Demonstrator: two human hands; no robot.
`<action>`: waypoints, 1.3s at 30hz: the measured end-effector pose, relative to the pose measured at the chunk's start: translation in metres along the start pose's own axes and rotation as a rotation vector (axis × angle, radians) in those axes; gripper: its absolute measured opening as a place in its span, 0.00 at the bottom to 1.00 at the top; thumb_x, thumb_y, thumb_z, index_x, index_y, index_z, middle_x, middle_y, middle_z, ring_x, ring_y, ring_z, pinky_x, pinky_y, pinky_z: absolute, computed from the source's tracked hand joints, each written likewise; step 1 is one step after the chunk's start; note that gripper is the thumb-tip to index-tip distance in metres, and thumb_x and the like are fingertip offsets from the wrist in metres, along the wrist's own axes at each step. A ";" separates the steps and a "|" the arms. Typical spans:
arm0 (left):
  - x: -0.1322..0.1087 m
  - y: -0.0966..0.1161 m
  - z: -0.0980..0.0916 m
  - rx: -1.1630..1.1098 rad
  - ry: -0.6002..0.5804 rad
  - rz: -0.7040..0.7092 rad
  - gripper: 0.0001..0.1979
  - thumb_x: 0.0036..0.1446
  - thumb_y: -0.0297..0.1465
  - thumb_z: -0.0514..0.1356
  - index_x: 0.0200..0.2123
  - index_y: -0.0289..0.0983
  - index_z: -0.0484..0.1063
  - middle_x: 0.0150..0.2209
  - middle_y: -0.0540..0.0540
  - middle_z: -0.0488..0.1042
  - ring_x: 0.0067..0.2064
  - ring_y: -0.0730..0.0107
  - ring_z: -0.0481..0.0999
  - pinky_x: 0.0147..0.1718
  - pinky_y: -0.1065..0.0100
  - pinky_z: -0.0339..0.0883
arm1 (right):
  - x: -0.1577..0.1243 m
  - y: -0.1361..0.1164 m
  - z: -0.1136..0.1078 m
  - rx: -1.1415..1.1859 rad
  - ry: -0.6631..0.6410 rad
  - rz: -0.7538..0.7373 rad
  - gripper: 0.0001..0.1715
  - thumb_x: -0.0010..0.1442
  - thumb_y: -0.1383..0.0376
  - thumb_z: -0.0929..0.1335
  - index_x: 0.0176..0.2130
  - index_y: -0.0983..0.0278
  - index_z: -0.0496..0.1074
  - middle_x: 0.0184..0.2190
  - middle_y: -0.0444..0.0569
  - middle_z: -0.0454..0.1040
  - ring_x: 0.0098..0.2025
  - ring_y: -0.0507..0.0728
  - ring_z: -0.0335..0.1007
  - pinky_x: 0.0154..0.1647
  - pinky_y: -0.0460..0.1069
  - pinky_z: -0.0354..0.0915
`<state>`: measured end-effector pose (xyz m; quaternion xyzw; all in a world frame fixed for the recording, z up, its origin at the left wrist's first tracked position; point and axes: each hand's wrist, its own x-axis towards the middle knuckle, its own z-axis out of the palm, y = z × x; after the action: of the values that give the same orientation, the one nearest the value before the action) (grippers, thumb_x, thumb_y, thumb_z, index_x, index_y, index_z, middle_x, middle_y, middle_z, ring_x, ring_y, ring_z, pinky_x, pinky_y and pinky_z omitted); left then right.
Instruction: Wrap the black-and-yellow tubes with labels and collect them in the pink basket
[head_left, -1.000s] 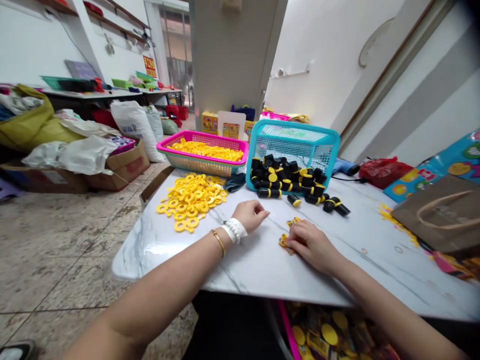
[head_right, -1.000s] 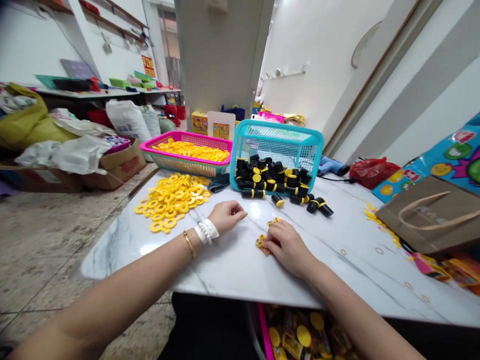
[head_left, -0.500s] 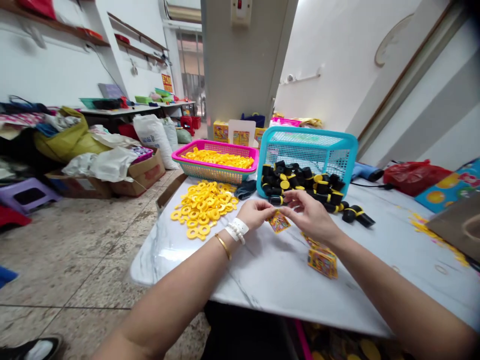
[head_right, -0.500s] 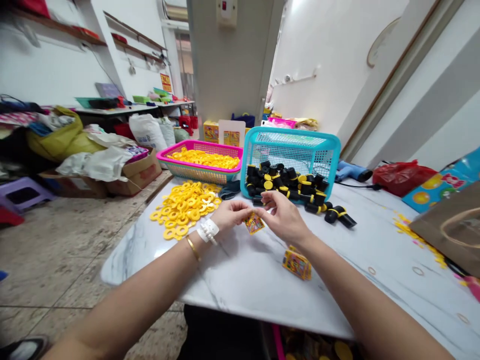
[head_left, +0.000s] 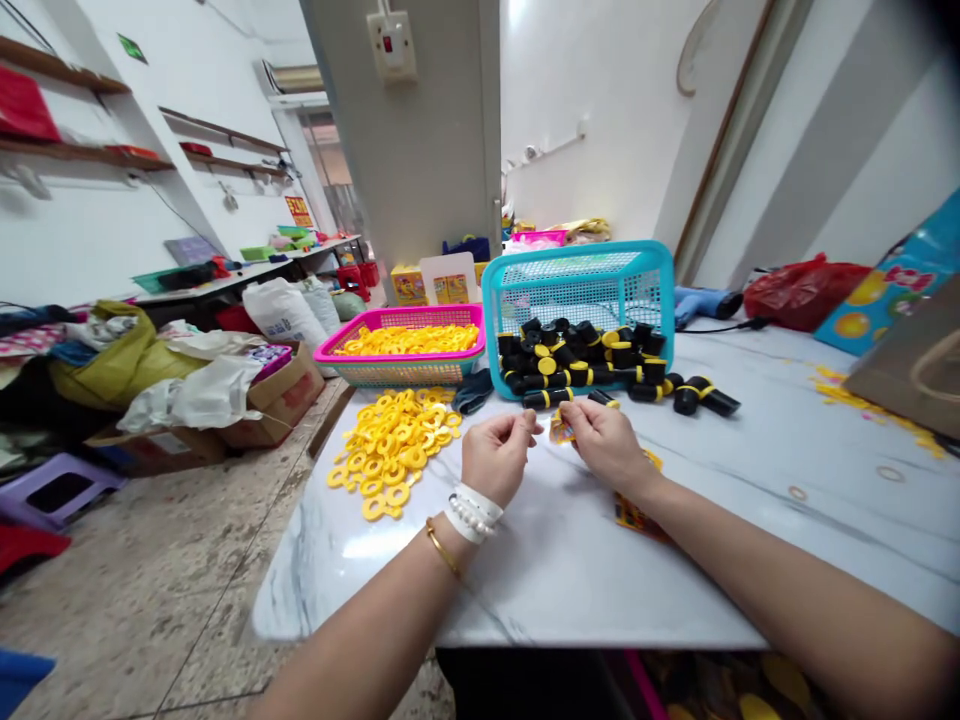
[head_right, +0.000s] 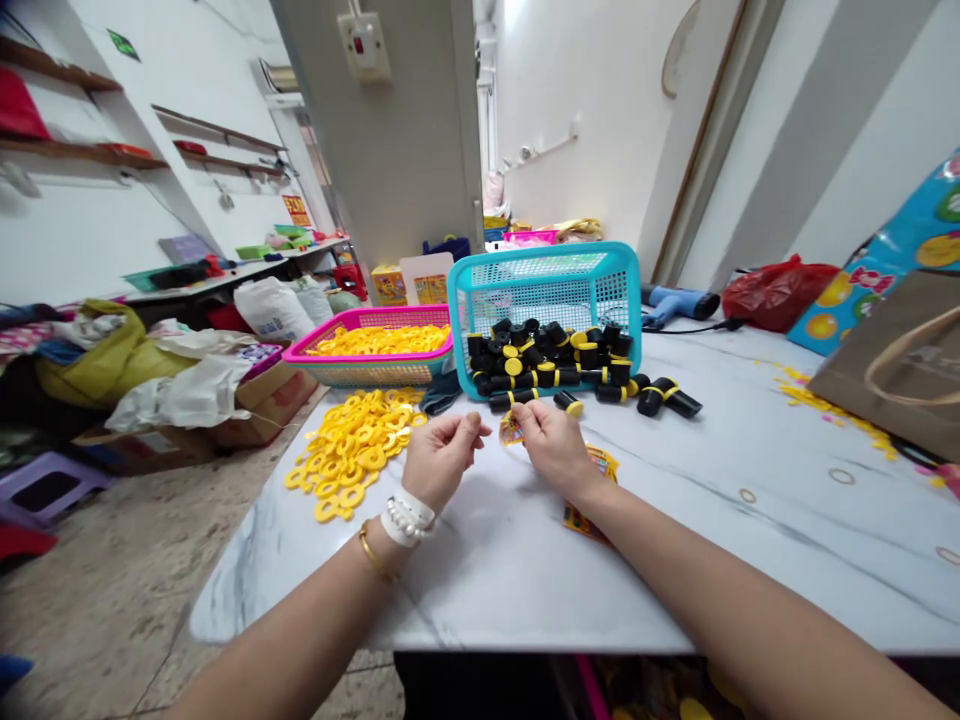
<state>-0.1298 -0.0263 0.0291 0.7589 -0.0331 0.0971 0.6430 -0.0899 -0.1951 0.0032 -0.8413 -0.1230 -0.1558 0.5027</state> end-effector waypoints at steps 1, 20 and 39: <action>-0.002 0.001 0.001 0.023 -0.005 -0.002 0.21 0.59 0.46 0.59 0.29 0.34 0.79 0.22 0.48 0.71 0.22 0.77 0.64 0.23 0.72 0.57 | -0.001 -0.002 -0.001 -0.021 0.028 -0.023 0.32 0.64 0.40 0.59 0.25 0.61 0.66 0.19 0.45 0.68 0.23 0.54 0.62 0.25 0.48 0.56; -0.002 -0.003 0.004 0.017 0.031 0.004 0.17 0.50 0.43 0.66 0.31 0.33 0.83 0.24 0.47 0.74 0.23 0.76 0.64 0.23 0.72 0.56 | -0.008 -0.012 0.002 -0.110 0.086 -0.218 0.21 0.66 0.53 0.62 0.27 0.62 0.70 0.22 0.45 0.70 0.25 0.53 0.63 0.27 0.47 0.56; 0.016 -0.005 -0.008 -0.473 -0.225 -0.465 0.12 0.47 0.30 0.71 0.31 0.29 0.75 0.32 0.40 0.78 0.18 0.86 0.63 0.13 0.80 0.41 | 0.051 0.050 -0.055 -0.750 -0.057 0.134 0.20 0.53 0.63 0.70 0.46 0.65 0.77 0.43 0.59 0.79 0.46 0.68 0.74 0.44 0.57 0.67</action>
<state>-0.1146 -0.0160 0.0286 0.5822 0.0485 -0.1464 0.7982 -0.0323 -0.2645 0.0069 -0.9770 -0.0159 -0.1335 0.1655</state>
